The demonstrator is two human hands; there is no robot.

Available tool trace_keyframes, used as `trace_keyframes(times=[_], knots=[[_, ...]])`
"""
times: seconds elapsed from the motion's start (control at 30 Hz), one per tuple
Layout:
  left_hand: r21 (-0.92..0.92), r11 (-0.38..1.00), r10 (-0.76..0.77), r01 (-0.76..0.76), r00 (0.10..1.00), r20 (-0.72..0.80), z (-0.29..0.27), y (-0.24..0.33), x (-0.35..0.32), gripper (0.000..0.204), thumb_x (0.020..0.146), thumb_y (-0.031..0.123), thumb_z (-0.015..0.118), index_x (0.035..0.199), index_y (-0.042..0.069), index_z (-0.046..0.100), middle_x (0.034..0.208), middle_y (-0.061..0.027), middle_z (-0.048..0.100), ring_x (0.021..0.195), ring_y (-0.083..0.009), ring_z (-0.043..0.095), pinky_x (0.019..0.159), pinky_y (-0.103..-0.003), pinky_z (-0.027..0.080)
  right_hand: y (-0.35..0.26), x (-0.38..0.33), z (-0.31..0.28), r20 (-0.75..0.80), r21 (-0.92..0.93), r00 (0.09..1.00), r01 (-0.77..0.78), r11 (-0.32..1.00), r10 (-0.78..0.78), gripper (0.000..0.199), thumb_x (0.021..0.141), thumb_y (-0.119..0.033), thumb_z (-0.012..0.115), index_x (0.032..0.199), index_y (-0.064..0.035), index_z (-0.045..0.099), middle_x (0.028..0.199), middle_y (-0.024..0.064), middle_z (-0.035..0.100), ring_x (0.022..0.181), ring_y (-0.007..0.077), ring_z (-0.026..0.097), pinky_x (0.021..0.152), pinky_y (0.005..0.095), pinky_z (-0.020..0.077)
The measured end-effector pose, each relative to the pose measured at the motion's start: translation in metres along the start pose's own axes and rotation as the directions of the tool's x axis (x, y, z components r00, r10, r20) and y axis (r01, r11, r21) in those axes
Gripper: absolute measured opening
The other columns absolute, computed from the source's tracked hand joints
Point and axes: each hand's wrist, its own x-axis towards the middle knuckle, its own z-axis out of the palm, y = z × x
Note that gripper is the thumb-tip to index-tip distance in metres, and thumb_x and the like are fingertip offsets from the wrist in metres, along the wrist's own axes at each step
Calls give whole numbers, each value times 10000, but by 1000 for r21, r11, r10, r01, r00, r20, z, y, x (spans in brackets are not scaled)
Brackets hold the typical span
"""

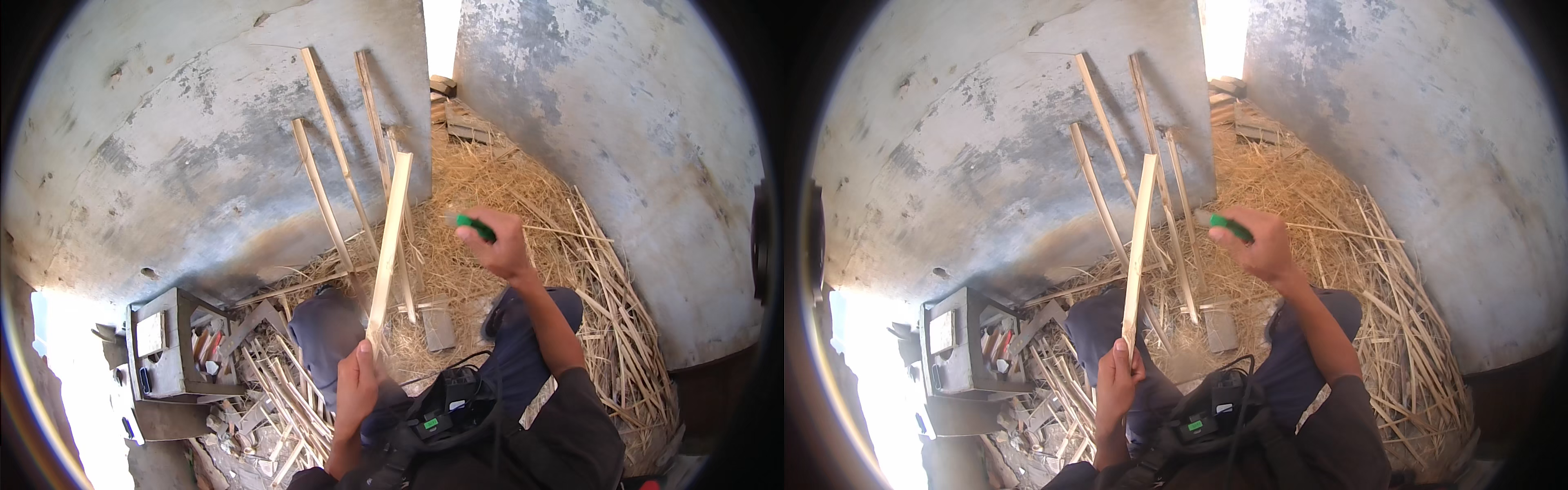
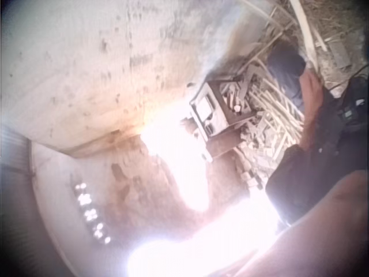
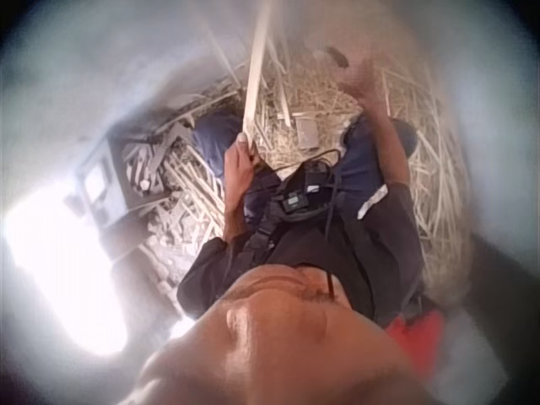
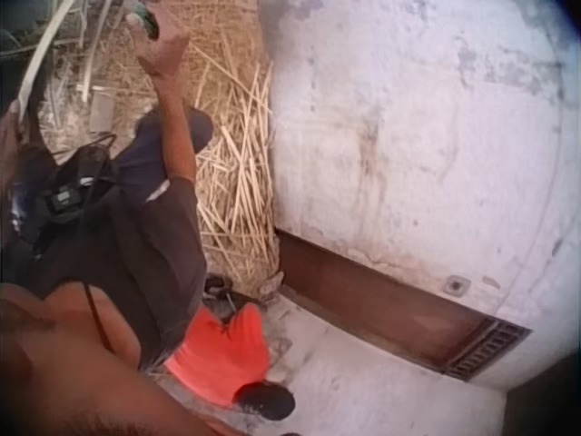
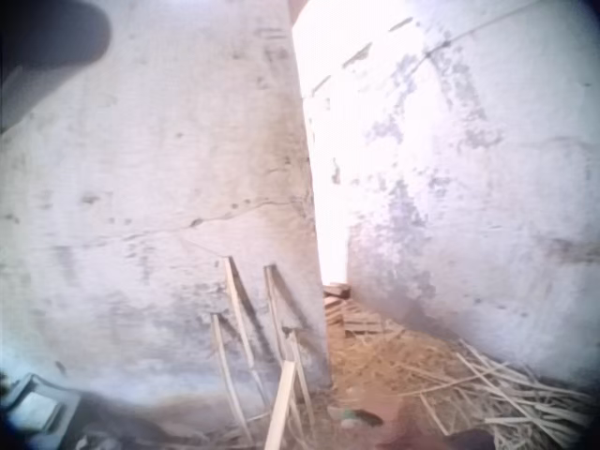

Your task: The person sits on a straw-covered floor and uses a green utility knife to shave thin strips from a long bamboo pole. They hold the pole with their left hand and scrape the surface with the knife in their right hand, creating a pile of bamboo shavings.

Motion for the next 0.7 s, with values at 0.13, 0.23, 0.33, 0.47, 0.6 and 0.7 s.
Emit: trace_keyframes(times=[0.13,0.23,0.33,0.47,0.6,0.7], knots=[[-48,999,23,-23,1000,2,4,4,5,556,1229,410,327,816,75,492,633,21,427,575,-78,368,552,-284,302,-22,-12,30,113,123,958,250,960,-264,338,974,-371,827,949,-42,752,776,64,711,612,177,679,549,332,521],[-33,999,23,-23,1000,12,5,1,5,498,1217,339,385,885,15,566,664,14,479,629,-77,424,573,-307,353,-40,-14,36,169,131,920,335,933,-354,336,945,-383,853,956,-59,763,793,56,731,611,206,698,549,333,536],[43,999,32,-33,999,11,7,6,4,460,1207,298,416,923,-17,595,676,-8,514,652,-91,462,589,-336,395,-45,-17,37,162,108,928,321,941,-336,357,926,-395,871,985,-58,770,801,61,737,606,217,699,546,331,532],[97,994,43,-42,999,-6,11,15,0,444,1200,278,420,922,-25,586,669,-37,524,641,-114,474,598,-359,421,-39,-18,39,59,99,959,271,958,-277,349,928,-379,873,1003,-55,770,785,56,729,600,213,693,534,331,514],[108,990,93,-93,996,-2,17,18,-1,556,1226,358,341,809,40,528,603,19,459,560,-80,402,541,-305,316,-33,-14,27,93,28,948,302,953,-303,338,891,-345,908,1033,-63,789,790,48,737,579,197,672,519,333,506],[68,995,71,-73,997,32,16,22,-2,564,1227,366,339,798,47,519,602,20,456,563,-82,402,541,-307,315,-35,-13,25,53,12,948,313,950,-313,340,886,-349,913,1026,-63,793,770,50,727,544,192,640,494,339,482]])
